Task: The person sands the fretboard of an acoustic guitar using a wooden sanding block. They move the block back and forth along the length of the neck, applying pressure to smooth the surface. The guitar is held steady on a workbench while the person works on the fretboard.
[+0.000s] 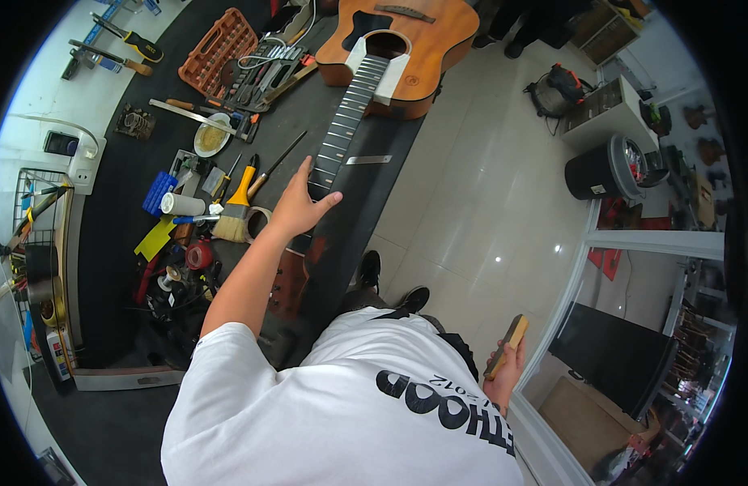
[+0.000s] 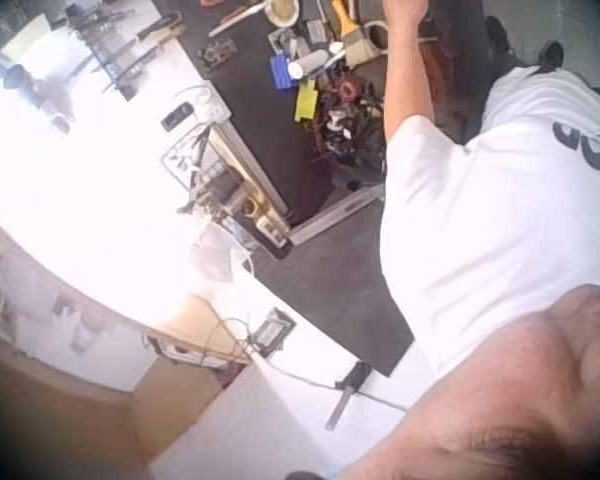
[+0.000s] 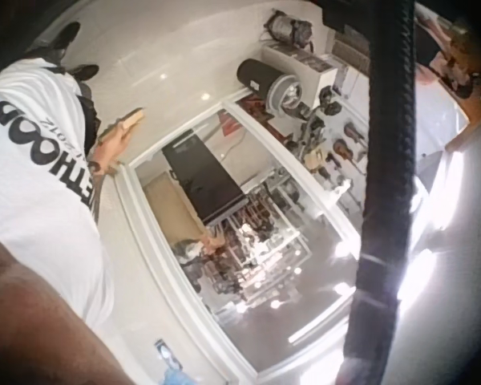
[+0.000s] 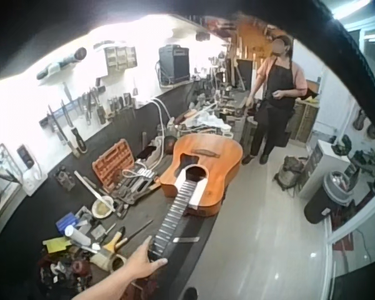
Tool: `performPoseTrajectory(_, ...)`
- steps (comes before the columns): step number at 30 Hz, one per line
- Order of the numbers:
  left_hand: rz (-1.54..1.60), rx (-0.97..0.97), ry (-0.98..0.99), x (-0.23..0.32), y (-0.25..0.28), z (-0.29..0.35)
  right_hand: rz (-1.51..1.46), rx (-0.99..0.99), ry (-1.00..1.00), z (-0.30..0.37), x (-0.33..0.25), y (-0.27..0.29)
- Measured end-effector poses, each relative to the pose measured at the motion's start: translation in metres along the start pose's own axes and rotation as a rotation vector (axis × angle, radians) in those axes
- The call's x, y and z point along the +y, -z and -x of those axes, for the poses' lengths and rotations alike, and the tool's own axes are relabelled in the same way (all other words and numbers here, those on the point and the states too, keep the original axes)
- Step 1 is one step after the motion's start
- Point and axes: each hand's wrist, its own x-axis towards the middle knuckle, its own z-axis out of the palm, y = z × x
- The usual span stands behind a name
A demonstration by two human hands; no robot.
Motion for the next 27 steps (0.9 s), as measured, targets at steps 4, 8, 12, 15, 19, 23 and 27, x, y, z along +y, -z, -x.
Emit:
performPoseTrajectory(4, -0.076, 0.009, 0.161, 0.045, 0.009, 0.017, -0.037, -0.025, 0.000, -0.011, 0.010, 0.021)
performPoseTrajectory(8, -0.207, 0.085, 0.176, 0.042, 0.012, 0.040, -0.077, -0.041, 0.026, -0.036, 0.017, 0.041)
performPoseTrajectory(12, -0.319, 0.144, 0.179, 0.040, 0.007, 0.070, -0.113, -0.048, 0.036, -0.060, 0.021, 0.072)
performPoseTrajectory(15, -0.352, 0.175, 0.212, 0.035, 0.002, 0.087, -0.116, -0.039, 0.032, -0.072, 0.021, 0.097)
performPoseTrajectory(19, -0.352, 0.256, 0.144, 0.021, -0.004, 0.092, -0.160, 0.018, 0.007, -0.084, 0.024, 0.116)
performPoseTrajectory(23, -0.341, 0.303, 0.172, 0.022, -0.011, 0.076, -0.140, 0.023, 0.005, -0.085, 0.023, 0.123)
performPoseTrajectory(27, -0.266, 0.344, 0.130, 0.020, -0.013, 0.052, -0.157, 0.041, 0.011, -0.077, 0.013, 0.109)
